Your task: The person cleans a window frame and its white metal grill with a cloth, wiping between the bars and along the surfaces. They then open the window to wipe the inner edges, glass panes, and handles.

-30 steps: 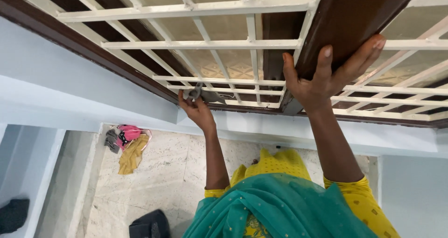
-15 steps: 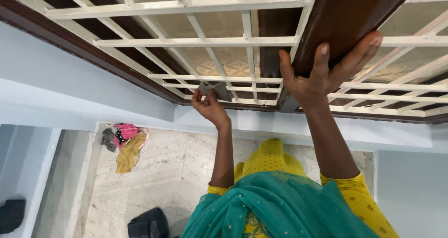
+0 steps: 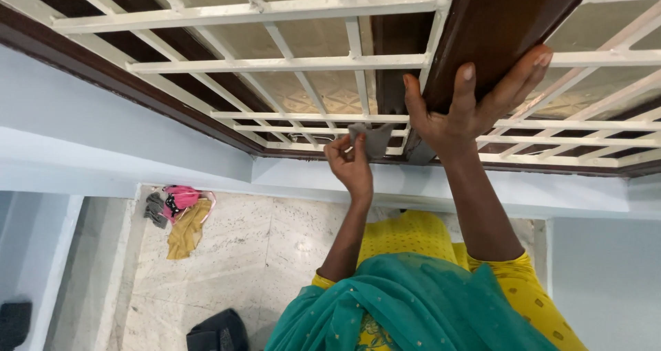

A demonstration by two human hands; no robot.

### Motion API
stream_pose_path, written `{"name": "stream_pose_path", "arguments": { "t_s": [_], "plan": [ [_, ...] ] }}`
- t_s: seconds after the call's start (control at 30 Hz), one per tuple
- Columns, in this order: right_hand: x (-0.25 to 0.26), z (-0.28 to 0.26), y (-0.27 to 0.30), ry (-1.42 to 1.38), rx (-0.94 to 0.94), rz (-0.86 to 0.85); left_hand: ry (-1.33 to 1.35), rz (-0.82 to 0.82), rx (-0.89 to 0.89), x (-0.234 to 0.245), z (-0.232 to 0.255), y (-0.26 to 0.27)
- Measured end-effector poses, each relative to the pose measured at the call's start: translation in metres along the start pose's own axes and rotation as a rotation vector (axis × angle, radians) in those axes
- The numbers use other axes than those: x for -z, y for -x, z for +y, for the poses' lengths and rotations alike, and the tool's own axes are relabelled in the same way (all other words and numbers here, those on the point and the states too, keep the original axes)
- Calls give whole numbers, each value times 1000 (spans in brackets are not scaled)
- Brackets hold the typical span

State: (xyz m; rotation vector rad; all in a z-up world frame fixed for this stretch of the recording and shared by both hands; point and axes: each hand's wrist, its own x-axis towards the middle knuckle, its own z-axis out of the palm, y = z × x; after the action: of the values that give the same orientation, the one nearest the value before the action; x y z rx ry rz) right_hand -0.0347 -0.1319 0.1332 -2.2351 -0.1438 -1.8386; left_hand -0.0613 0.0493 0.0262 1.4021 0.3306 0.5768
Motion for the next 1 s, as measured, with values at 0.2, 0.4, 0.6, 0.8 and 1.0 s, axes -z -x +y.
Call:
{"name": "stream_pose_path", "arguments": {
  "t_s": [0.2, 0.4, 0.6, 0.8, 1.0],
  "plan": [
    [-1, 2, 1, 14, -1, 0, 112, -174, -184, -15, 1, 34],
    [3, -3, -3, 29, 7, -3, 201, -408, -83, -29, 12, 67],
    [8, -10, -8, 31, -31, -37, -155, -595, -607, -38, 5, 86],
    [6, -5, 0, 36, -20, -39, -228, -538, -617, -35, -52, 74],
    [5, -3, 3, 34, -25, -52, -278, -580, -432, -25, -88, 69]
  ]
}}
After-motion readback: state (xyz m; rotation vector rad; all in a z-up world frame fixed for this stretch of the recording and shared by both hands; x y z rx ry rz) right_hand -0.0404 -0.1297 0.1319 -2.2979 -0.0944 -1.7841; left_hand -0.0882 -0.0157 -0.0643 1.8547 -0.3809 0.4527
